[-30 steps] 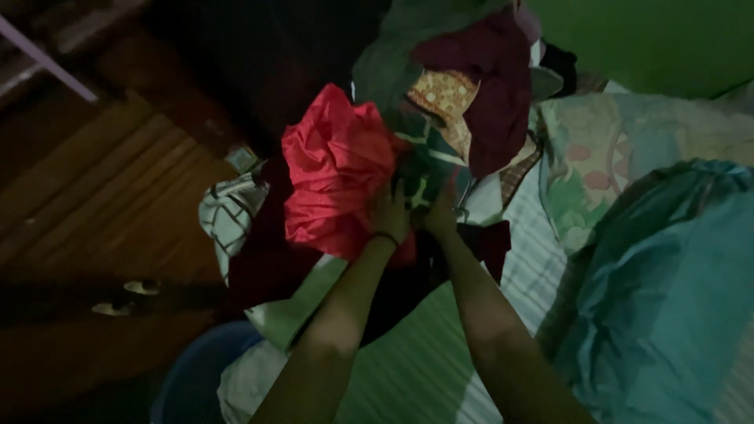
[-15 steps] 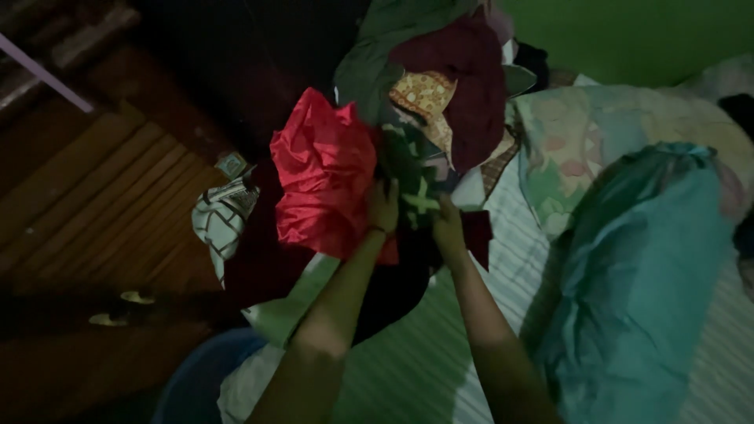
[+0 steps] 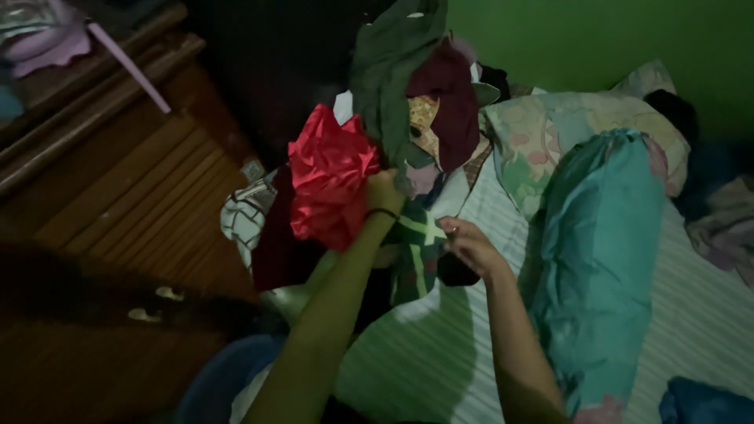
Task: Fold various pieces of clothing and place them in a basket on a bed.
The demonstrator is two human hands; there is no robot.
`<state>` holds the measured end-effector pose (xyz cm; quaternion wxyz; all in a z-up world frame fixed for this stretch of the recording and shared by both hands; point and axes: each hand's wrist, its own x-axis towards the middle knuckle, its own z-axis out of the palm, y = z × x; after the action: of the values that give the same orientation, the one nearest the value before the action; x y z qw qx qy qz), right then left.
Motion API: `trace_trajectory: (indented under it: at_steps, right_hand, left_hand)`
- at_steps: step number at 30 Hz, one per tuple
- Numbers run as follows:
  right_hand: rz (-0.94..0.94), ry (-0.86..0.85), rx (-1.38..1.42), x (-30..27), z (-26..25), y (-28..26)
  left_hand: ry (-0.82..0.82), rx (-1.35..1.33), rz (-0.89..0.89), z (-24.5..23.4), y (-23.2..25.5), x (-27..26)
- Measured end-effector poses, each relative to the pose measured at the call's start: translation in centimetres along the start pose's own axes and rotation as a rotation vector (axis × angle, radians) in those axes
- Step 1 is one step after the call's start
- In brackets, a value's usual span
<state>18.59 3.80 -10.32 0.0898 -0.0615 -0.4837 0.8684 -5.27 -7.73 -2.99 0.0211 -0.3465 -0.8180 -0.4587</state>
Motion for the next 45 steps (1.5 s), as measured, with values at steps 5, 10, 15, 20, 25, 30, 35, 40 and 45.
trace_trajectory:
  at_steps: [5, 10, 15, 20, 25, 30, 35, 40, 45]
  right_hand:
    - [-0.025, 0.272, -0.013, 1.2, 8.0, -6.5]
    - [0.131, 0.423, 0.084, 4.3, 8.8, -7.5]
    - [0.034, 0.408, -0.332, 6.0, 5.5, -4.1]
    - [-0.016, 0.362, -0.349, 2.3, 8.2, -2.3]
    - [0.277, -0.121, -0.758, 1.2, 5.5, 1.1]
    - [0.464, -0.231, -0.837, -1.8, 10.9, -3.1]
    - [0.268, 0.281, -0.24, -2.3, 14.1, -7.8]
    - [0.437, 0.669, -0.246, 1.4, 12.5, -4.2]
    - [0.403, 0.323, 0.132, 7.8, 0.9, 6.9]
  left_hand:
    - [-0.15, -0.144, 0.229, -3.7, 4.0, -4.4]
    - [-0.631, -0.395, 0.684, -1.6, 1.2, -10.4]
    - [-0.938, -0.78, 0.42, -0.4, -4.5, -16.1]
    - [-0.255, -1.42, -0.603, -4.6, -8.1, -14.3]
    - [-0.162, -1.717, -0.82, -8.8, -6.8, -12.6]
    - [-0.6, -1.421, -0.785, -3.7, -12.7, -13.3]
    - [-0.649, -1.302, -0.62, -3.2, -15.4, -14.5]
    - [-0.819, -0.57, -0.36, -5.6, -13.5, -15.1]
    - [-1.209, -0.277, 0.223, -3.1, -19.6, -17.6]
